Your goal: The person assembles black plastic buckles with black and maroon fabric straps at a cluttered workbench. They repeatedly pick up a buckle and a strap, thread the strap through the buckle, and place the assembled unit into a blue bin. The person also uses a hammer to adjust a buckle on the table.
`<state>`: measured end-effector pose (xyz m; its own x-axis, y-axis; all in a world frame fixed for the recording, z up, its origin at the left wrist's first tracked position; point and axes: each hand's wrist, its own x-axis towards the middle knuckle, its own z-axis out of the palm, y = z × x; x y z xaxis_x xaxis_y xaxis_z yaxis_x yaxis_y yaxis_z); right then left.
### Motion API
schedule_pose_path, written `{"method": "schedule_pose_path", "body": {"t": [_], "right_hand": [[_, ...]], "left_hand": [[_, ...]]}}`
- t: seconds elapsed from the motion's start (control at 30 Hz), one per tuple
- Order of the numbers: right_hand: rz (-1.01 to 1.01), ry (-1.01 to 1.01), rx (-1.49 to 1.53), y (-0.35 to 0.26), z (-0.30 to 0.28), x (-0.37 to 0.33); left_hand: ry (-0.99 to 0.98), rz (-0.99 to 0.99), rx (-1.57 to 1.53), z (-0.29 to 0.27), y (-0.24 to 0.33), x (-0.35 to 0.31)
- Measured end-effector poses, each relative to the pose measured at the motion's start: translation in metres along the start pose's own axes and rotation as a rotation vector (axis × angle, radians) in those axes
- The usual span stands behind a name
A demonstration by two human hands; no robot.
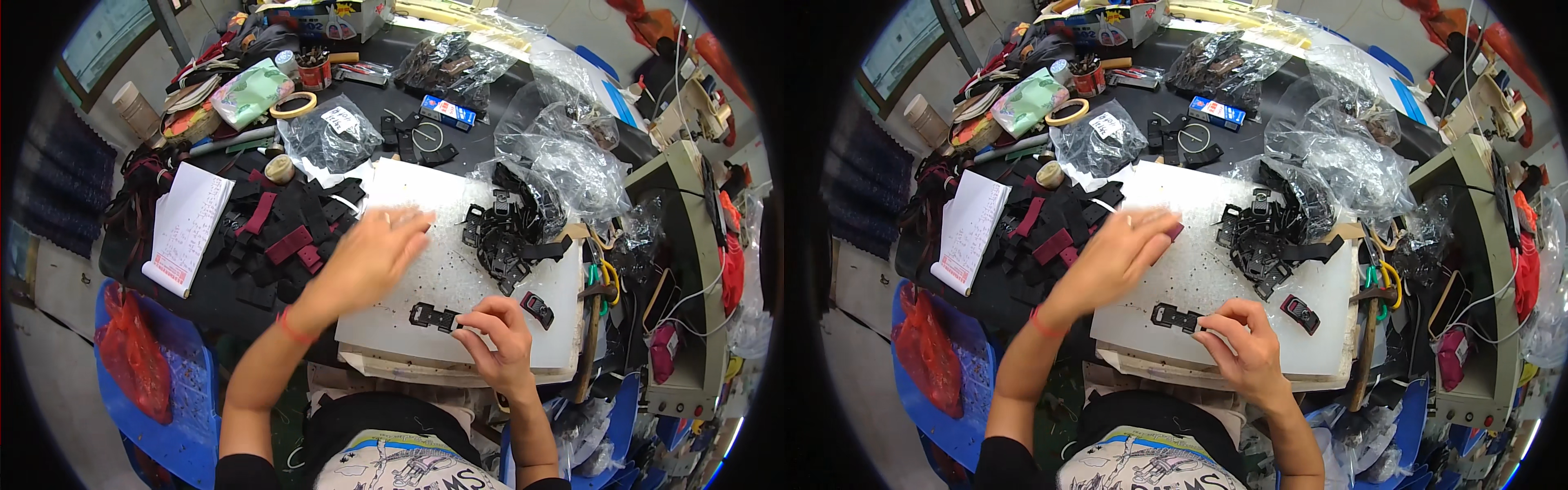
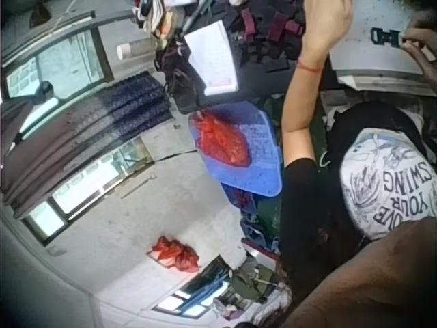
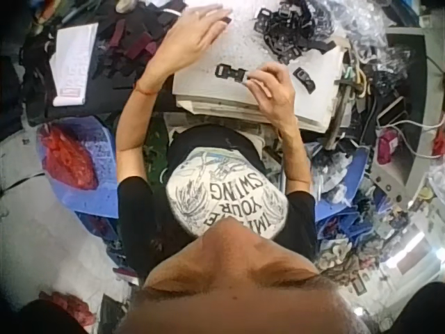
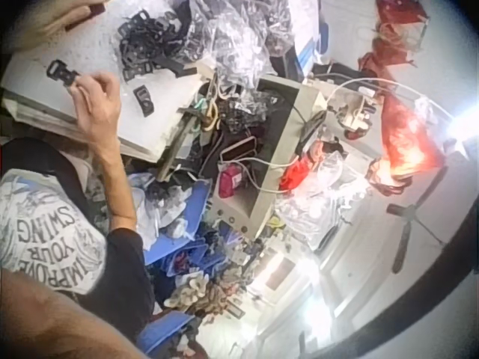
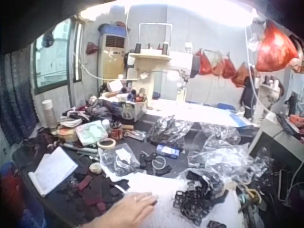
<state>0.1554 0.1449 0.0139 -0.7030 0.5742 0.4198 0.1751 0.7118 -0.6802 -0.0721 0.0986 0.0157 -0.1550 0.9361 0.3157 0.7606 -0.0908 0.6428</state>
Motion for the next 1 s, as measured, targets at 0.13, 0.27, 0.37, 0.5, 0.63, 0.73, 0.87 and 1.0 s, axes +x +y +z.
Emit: {"method": "schedule_pose_path", "body": {"t": [0.13, 0.27, 0.37, 0.5, 0.63, 0.73, 0.87, 1.0], "right_hand": [[0.026, 0.034, 0.067, -0.004, 0.004, -0.01], [0.332, 0.151, 0.364, -0.005, 0.016, -0.011], [0.474, 0.078, 0.62, -0.011, 0.016, -0.009], [0.342, 0.073, 0.481, -0.031, 0.021, 0.011], [0.363, 0.101, 0.428, -0.034, 0.026, 0.018], [0.363, 0.089, 0.416, -0.03, 0.028, 0.017], [0.51, 0.119, 0.542, -0.033, 0.031, 0.014], [0.545, 0.072, 0.641, -0.034, 0.028, 0.018]], "left_hand": [[0.05, 0.133, 0.379, 0.013, -0.036, 0.009], [0.146, -0.085, -0.08, 0.001, -0.012, 0.006], [0.293, -0.192, -0.416, 0.006, 0.012, -0.008], [0.237, -0.394, -0.815, 0.012, 0.034, -0.038], [0.228, -0.434, -0.908, 0.017, 0.045, -0.052], [0.235, -0.423, -0.862, 0.019, 0.048, -0.058], [0.148, -0.427, -0.82, 0.013, 0.05, -0.06], [0.174, -0.378, -0.884, 0.015, 0.049, -0.065]]}}
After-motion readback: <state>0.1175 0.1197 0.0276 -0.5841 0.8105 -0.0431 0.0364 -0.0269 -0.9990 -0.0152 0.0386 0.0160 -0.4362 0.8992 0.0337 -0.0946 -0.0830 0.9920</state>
